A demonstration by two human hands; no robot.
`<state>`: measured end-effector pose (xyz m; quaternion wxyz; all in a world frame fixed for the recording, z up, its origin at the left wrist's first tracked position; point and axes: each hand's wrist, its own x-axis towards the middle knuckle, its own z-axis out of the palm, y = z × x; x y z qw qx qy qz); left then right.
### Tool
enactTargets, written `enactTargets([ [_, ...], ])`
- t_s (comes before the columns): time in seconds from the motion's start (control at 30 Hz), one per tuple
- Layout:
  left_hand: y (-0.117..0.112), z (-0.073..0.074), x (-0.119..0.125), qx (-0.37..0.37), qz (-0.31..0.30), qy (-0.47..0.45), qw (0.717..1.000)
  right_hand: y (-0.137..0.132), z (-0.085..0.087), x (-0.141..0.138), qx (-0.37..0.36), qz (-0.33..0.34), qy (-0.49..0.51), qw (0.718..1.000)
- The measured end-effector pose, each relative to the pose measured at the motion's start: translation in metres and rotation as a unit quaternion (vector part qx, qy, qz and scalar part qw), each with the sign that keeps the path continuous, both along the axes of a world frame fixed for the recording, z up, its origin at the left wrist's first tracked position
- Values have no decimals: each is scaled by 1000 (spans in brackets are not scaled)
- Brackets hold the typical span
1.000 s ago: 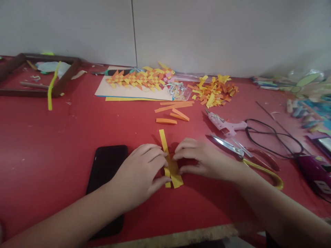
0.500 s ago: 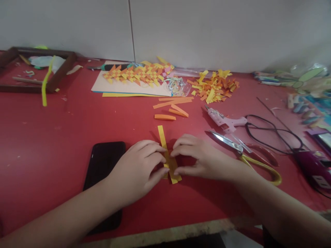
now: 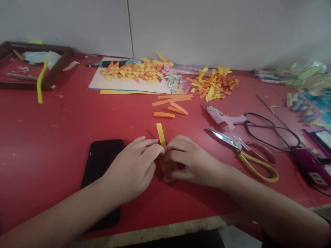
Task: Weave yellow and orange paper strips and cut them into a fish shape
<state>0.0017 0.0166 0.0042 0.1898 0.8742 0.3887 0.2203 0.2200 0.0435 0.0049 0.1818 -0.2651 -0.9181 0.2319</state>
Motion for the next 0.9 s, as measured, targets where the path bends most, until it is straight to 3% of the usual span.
enactTargets([
  [0.13,-2,0,-2,40,-1,-9,999,0,-1,-2,-10,2,9,1000],
  [0.53,-5,2,-5,49,23,25,998,3,2,-3,-91,-16,30,995],
  [0.73,-5,7,-11,135,-62,43,988,7,-2,-2,-64,-28,37,997],
  [0.9,-3,7,-12,161,-83,52,982,9,-3,-3,-52,-28,25,998],
])
